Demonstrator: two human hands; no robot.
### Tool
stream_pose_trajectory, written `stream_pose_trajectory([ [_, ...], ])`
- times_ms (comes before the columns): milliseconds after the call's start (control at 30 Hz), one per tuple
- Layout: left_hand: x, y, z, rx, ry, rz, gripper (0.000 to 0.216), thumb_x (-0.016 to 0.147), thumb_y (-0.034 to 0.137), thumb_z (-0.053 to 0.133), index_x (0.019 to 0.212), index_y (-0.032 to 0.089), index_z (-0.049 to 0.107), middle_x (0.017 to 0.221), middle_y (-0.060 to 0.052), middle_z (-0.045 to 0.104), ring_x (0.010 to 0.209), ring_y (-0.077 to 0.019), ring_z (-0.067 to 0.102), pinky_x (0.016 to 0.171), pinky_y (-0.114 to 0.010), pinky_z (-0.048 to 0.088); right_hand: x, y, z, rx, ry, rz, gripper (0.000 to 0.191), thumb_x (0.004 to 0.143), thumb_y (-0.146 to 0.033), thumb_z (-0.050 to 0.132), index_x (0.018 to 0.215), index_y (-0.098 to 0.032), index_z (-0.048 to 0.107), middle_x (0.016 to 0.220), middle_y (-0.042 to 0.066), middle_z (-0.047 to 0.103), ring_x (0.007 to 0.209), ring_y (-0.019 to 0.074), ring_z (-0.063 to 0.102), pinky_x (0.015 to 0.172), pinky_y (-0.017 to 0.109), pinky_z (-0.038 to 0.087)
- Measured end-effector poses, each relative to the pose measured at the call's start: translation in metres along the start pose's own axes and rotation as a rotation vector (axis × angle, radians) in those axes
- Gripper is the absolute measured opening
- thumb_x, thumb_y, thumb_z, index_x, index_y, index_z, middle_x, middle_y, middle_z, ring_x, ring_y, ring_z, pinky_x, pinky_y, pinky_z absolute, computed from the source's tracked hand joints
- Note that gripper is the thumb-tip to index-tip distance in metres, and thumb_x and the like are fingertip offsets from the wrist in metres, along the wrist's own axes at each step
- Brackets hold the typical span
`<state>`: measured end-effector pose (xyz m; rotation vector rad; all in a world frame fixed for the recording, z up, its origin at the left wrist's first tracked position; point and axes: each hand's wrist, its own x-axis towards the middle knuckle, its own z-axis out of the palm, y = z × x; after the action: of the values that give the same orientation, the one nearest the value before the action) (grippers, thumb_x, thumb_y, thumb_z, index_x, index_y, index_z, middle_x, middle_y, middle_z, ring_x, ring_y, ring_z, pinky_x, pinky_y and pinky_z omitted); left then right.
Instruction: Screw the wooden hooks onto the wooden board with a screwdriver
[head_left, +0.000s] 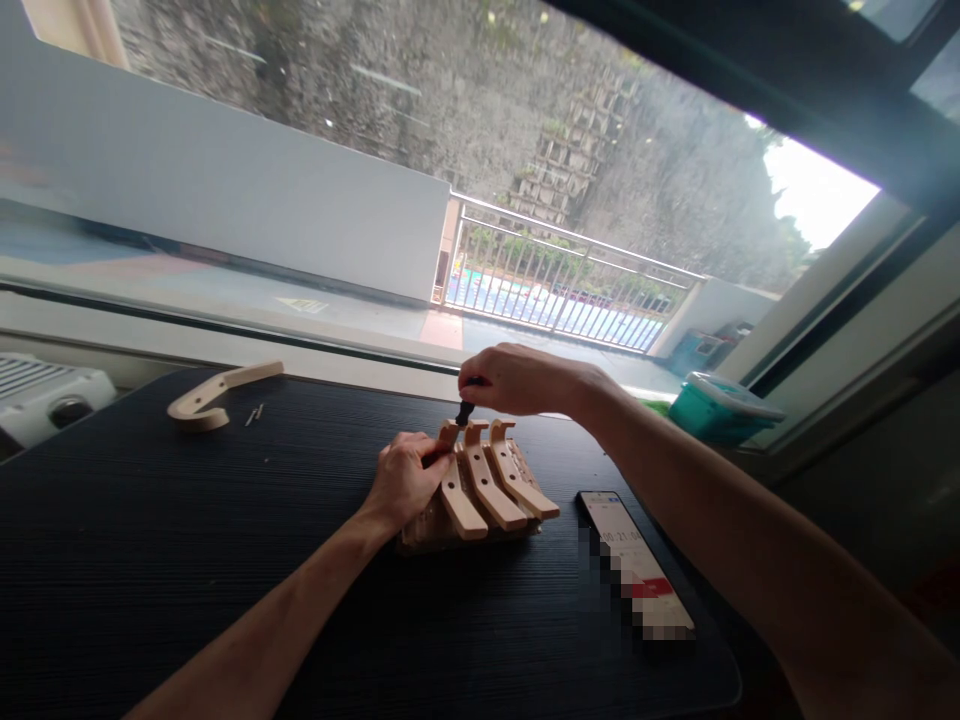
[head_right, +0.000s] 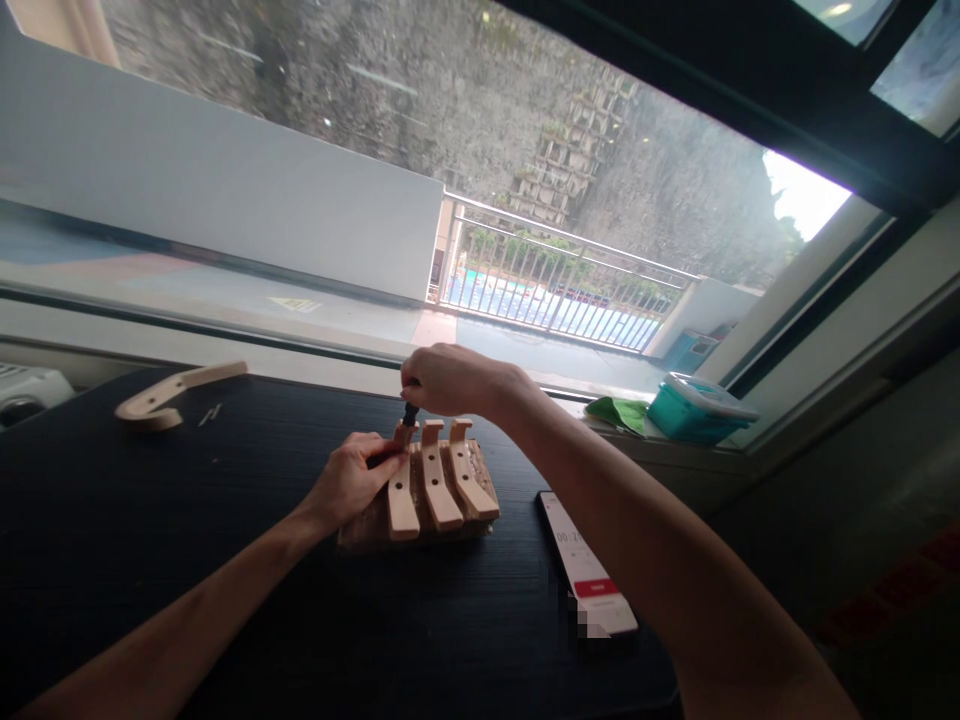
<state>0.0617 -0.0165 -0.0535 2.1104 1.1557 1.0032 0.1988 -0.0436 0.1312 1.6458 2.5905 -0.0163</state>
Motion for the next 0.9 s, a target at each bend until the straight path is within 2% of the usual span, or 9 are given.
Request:
stream_pose_trajectory([
  [100, -0.0002, 0.0005, -0.0007, 0.003, 0.001, 0.005, 0.023, 0.077, 0.032, 0.054, 0.09, 0.023, 0.072, 0.079, -0.003, 0.067, 0.092, -0.0219, 0.056, 0.084, -0.034, 0.044, -0.0021, -0.0005, -0.0016, 0.035, -0.022, 0.008, 0.03, 0.081, -0.027, 0.051, 0.105, -0.019, 0.067, 0.082, 0.003, 0.067, 0.06, 0.0089, 0.049, 0.054, 0.021, 0.032],
  [267, -0.0007, 0.0007, -0.0004, 0.026, -0.001, 0.012, 0.023, 0.078, 0.033, 0.053, 0.088, 0.024, 0.071, 0.079, -0.002, 0.067, 0.092, -0.022, 0.056, 0.084, -0.034, 0.044, -0.0014, -0.0007, 0.0002, 0.036, -0.028, -0.023, 0.023, 0.08, -0.021, 0.05, 0.092, -0.017, 0.07, 0.085, 0.004, 0.067, 0.062, 0.0087, 0.049, 0.056, 0.02, 0.033],
  [667, -0.0028, 0.0004, 0.003, 0.153, 0.009, 0.073, 0.018, 0.081, 0.031, 0.051, 0.081, 0.022, 0.066, 0.079, -0.004, 0.066, 0.087, -0.0235, 0.054, 0.084, -0.038, 0.041, -0.0002, -0.0035, 0.0008, 0.02, -0.009, -0.004, 0.023, 0.081, -0.02, 0.048, 0.088, -0.015, 0.07, 0.083, 0.005, 0.068, 0.062, 0.0089, 0.049, 0.057, 0.021, 0.033],
  [900, -0.0035, 0.0019, 0.0037, 0.136, 0.008, 0.061, 0.015, 0.08, 0.029, 0.05, 0.081, 0.021, 0.063, 0.081, -0.006, 0.065, 0.088, -0.0255, 0.054, 0.084, -0.04, 0.04, 0.003, -0.0049, 0.0012, 0.027, -0.001, -0.027, 0.023, 0.081, -0.024, 0.05, 0.085, -0.015, 0.07, 0.077, 0.003, 0.067, 0.058, 0.008, 0.047, 0.057, 0.021, 0.032],
])
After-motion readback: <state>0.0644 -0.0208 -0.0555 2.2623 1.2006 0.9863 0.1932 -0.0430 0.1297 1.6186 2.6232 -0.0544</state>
